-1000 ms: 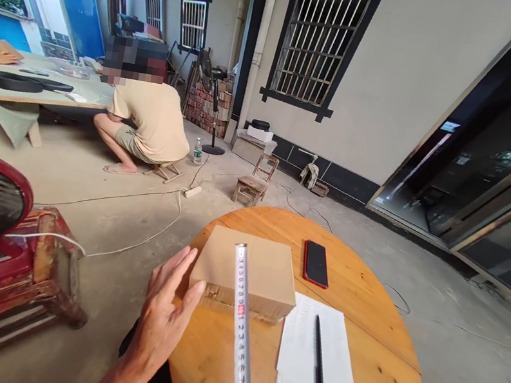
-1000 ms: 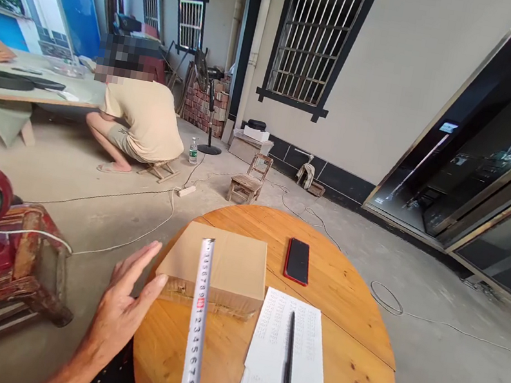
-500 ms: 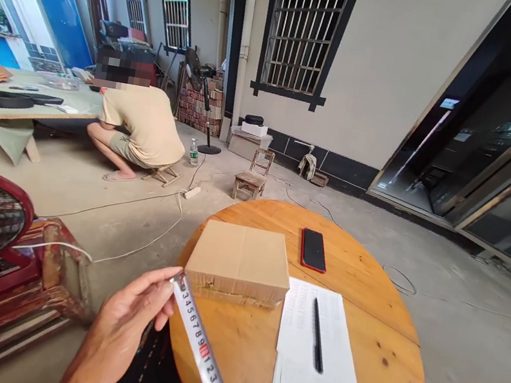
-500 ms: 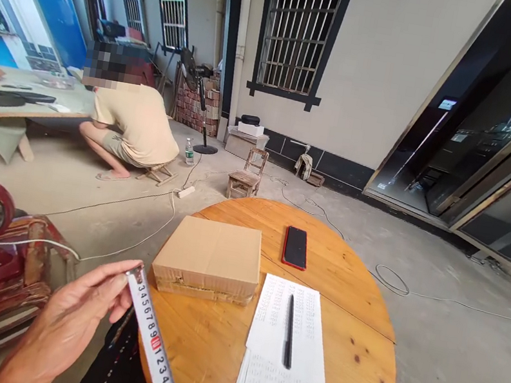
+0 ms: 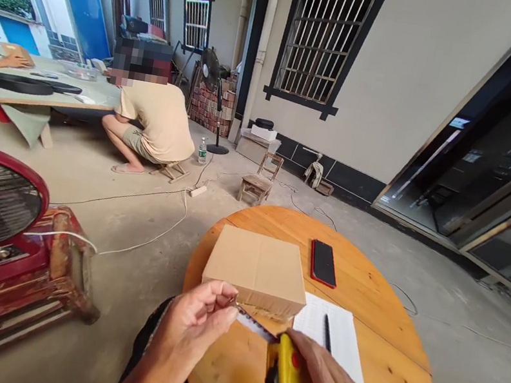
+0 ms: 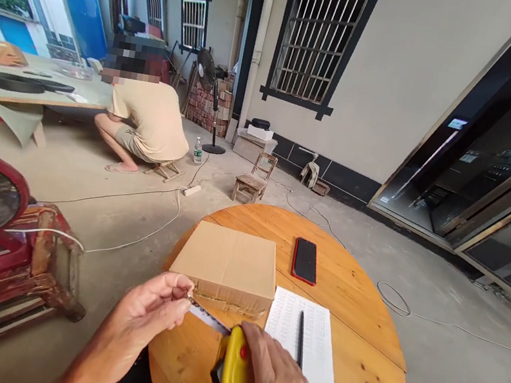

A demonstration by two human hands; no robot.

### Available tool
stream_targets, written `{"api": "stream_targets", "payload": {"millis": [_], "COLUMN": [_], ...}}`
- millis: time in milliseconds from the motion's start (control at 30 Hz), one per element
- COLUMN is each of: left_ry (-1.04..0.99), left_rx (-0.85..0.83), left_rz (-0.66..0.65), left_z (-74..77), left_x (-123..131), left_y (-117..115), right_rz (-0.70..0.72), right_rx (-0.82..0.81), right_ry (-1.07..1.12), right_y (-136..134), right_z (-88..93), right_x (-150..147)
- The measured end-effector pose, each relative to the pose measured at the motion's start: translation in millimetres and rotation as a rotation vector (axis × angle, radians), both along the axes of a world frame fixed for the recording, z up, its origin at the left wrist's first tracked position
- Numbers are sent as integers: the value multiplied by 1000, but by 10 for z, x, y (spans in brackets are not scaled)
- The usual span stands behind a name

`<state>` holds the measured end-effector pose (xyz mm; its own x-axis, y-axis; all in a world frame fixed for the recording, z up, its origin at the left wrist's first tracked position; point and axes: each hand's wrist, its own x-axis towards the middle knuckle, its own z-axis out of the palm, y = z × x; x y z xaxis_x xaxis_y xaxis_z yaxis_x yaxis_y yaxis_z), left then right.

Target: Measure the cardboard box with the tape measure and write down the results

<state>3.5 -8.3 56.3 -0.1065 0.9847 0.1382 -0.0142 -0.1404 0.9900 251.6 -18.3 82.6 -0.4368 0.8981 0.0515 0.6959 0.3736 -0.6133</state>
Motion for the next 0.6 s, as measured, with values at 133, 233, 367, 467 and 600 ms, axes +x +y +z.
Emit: {"api": "stream_targets", "payload": {"millis": [133, 233, 367, 467, 600], "left_ry": [381, 619, 821, 924, 957], "left_rx": [372, 527, 514, 505, 512], "left_rz": [267, 446, 526, 485, 462], "left_z": [-37, -190, -436, -593, -718], "left_x": [81, 24, -52, -63, -112], "left_y": [146, 233, 296, 348, 446], "right_rz": [168, 204, 254, 286, 221], "right_rx": [265, 333, 304, 268, 333], "right_ry": [-126, -217, -328, -337, -200], "right_y": [421, 783, 1233, 1378, 1281], "right_z": [342, 444, 372, 329, 399], "right_x": [-489, -678, -812, -850, -607]}}
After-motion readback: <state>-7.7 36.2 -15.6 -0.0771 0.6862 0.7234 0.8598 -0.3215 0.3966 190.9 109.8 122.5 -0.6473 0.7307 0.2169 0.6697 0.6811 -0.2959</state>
